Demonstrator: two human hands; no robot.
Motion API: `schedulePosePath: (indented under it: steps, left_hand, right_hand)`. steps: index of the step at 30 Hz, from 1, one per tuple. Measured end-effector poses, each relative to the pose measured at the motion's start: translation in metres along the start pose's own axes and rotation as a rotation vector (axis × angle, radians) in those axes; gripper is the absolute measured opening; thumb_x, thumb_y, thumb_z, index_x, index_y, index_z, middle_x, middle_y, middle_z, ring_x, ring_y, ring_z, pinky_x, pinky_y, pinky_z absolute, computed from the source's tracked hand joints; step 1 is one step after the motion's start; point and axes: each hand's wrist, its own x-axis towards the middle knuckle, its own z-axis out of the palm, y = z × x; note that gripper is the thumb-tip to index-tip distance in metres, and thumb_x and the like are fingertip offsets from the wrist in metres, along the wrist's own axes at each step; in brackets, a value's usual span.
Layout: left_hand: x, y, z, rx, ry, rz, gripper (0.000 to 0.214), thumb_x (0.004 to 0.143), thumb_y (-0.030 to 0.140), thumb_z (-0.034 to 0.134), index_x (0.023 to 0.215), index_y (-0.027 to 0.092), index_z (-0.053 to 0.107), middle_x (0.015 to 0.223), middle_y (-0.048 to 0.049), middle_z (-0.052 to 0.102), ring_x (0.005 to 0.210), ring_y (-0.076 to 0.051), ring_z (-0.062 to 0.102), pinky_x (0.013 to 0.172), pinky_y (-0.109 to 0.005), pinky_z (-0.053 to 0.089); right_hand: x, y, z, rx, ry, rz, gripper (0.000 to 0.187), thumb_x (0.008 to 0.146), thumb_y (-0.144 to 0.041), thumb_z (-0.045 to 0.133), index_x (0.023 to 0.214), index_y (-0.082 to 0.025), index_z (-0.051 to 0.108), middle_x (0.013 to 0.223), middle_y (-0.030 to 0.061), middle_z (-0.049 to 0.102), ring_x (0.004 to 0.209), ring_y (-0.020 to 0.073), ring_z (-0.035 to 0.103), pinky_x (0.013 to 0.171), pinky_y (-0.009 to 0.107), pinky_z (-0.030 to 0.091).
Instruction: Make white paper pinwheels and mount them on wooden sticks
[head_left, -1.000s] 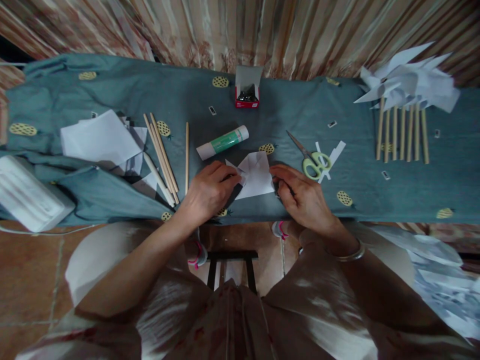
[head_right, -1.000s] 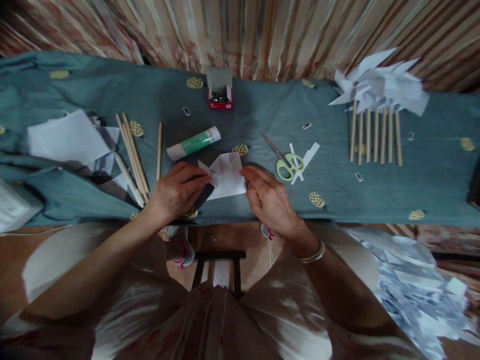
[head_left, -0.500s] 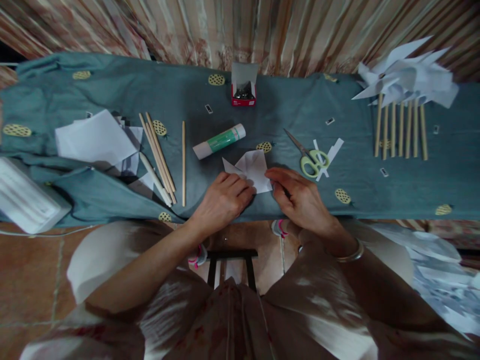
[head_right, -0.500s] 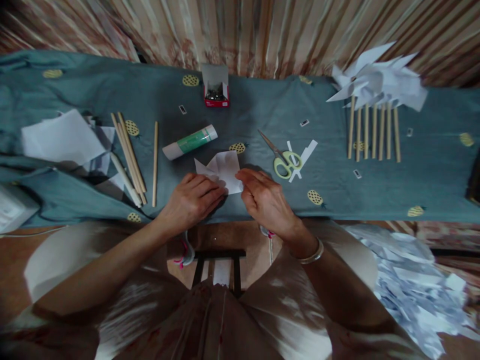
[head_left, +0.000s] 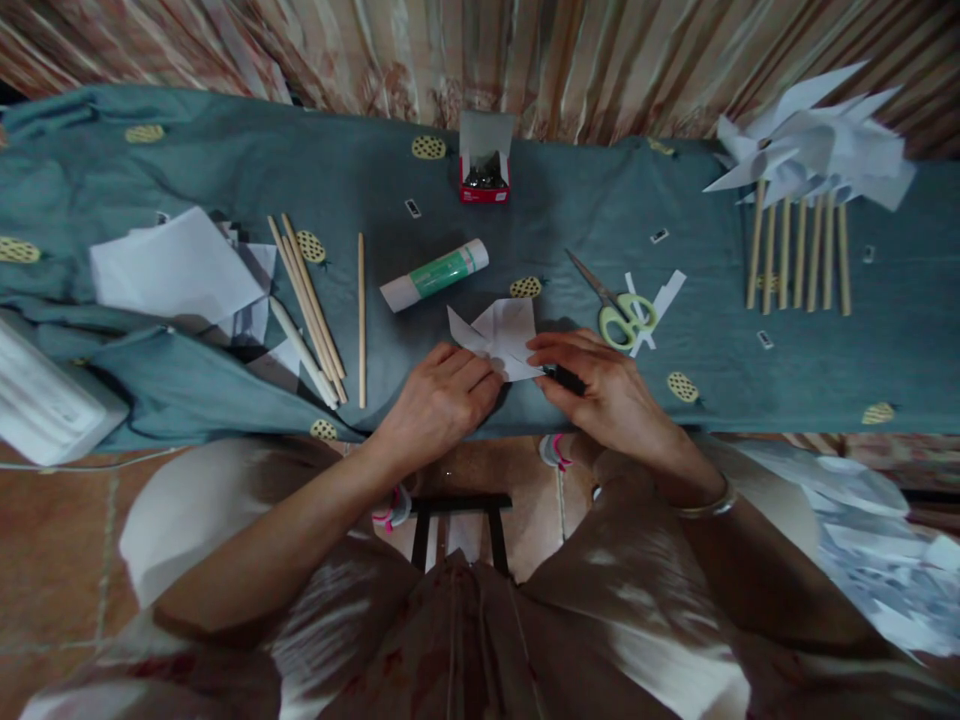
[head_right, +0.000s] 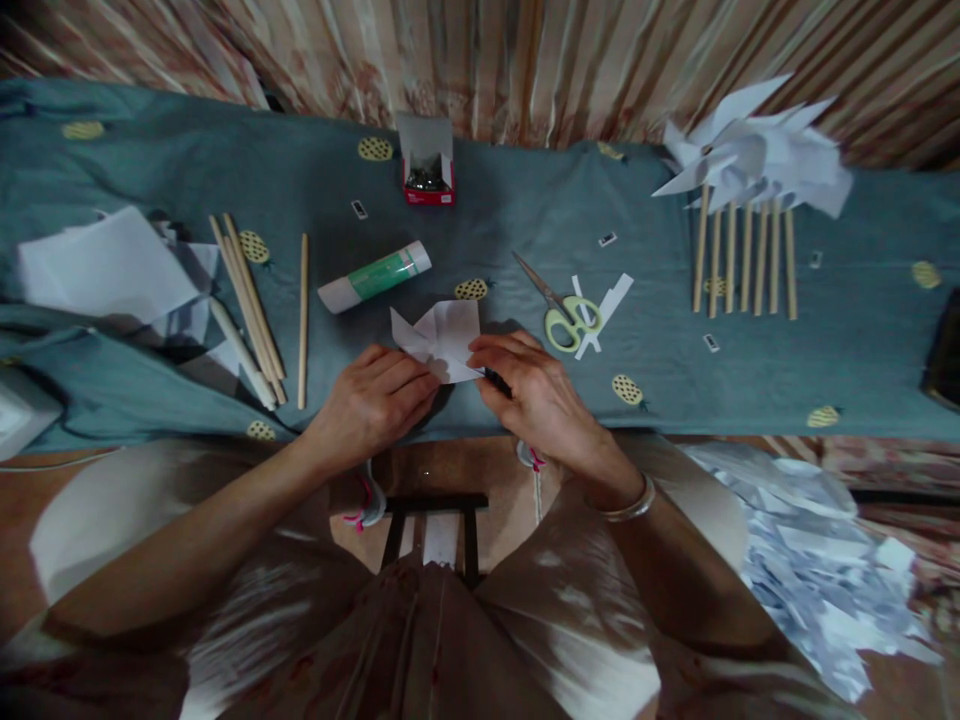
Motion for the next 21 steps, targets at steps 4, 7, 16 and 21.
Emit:
schedulePosePath:
  steps: [4,7,16,21]
  left_hand:
    - [-0.004,0.002,-0.002,0.004,-0.039,0.006,0.021,0.101,0.017,0.05,0.089,0.014,0.067,0.082,-0.0045,0.069,0.076,-0.017,0.062,0.07,-0.033,0.046]
    - [-0.006,0.003,-0.003,0.001,-0.063,0.009,0.021,0.1,0.016,0.05,0.089,0.014,0.066,0.084,-0.0056,0.069,0.08,-0.018,0.063,0.071,-0.033,0.047]
    - [-0.009,0.006,0.0,-0.049,-0.035,0.011,0.013,0.099,0.015,0.054,0.099,0.011,0.066,0.091,-0.0082,0.072,0.085,-0.021,0.065,0.072,-0.033,0.05]
    - [-0.013,0.007,0.002,-0.094,-0.003,0.003,0.02,0.098,0.014,0.056,0.115,0.007,0.063,0.099,-0.0102,0.073,0.092,-0.022,0.066,0.077,-0.033,0.053]
  right_hand:
    - [0.0,0.0,-0.001,0.075,-0.008,-0.016,0.012,0.091,-0.021,0.063,0.092,-0.024,0.074,0.103,0.0038,0.077,0.099,0.0225,0.07,0.093,0.044,0.056]
    - [-0.001,0.0,-0.001,0.104,-0.034,0.003,0.011,0.091,-0.023,0.064,0.091,-0.025,0.074,0.097,0.0015,0.077,0.095,0.0211,0.07,0.091,0.042,0.056]
    - [0.004,-0.001,0.004,0.062,-0.024,0.038,0.012,0.094,-0.026,0.063,0.089,-0.021,0.072,0.086,0.0023,0.075,0.082,0.0193,0.069,0.079,0.036,0.056]
    - [0.01,-0.002,0.009,-0.01,-0.032,-0.032,0.015,0.097,-0.025,0.057,0.091,-0.022,0.07,0.089,0.0028,0.075,0.088,0.0209,0.067,0.085,0.038,0.054]
